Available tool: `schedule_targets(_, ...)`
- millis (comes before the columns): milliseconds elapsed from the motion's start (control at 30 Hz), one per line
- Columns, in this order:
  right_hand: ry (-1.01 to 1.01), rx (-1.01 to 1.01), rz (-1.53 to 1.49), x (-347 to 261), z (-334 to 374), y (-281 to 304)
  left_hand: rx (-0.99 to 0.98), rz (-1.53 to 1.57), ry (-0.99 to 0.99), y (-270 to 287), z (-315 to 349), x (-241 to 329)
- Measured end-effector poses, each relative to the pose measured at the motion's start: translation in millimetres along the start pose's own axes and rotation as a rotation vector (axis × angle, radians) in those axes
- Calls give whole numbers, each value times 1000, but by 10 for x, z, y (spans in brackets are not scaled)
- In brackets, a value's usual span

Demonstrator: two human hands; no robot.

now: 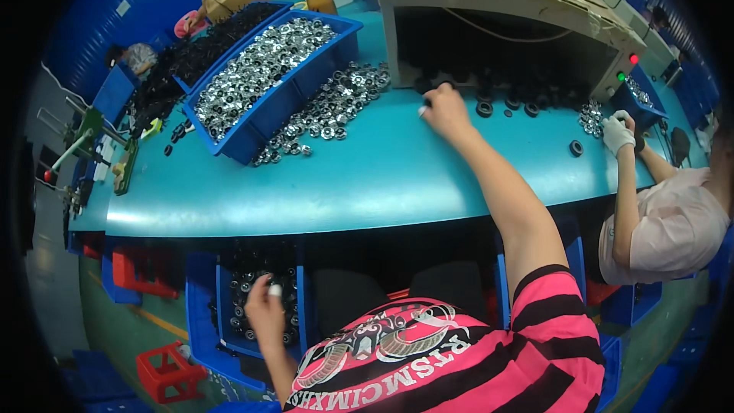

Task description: Assembling small metal parts into circular black plastic housings at a factory workbench.

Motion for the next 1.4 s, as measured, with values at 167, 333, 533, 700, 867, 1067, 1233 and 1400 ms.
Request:
schedule_targets(167, 422, -413, -647, -1856, 1195, 168, -416, 1209, 208, -1263, 108, 928)
schedule_targets(333, 561, -594, -753, -2448, 2053, 204, -501, 1606, 286, -1575, 28, 1217)
schedule_targets(533, 426, -310, -550, -2115, 929, -199, -571, 1830, 366, -1424, 16, 1245)
schedule_targets(700, 289, -133, -305, -1885, 363, -647, -628, 1897, 287, -1323, 82, 1427)
schedule_targets(867, 283, -167, -243, -1860, 453, -743, -614, 1893, 307, -1316, 116, 1396)
schedule_targets(1067, 290, -231, -253, -1728, 763, -465, -621, 1925, 352, -1410, 104, 1330)
schedule_targets(1233, 126, -470, -577, -1656, 1273, -123, -593, 1910, 437, -1486, 107, 1295)
schedule_targets(1400, 8, -609, -934, -1606, 1890, 61, -492, 1633, 333, -1419, 34, 1322)
Point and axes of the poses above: each hand's wrist, its own z-axis away from the middle knuckle, its own y-axis out of the back of the hand, x = y × z, the point moved 8 cm from there along -z, towards the middle knuckle, and after that the axes turned 7 degrees about -y, right-handed, at the moved point
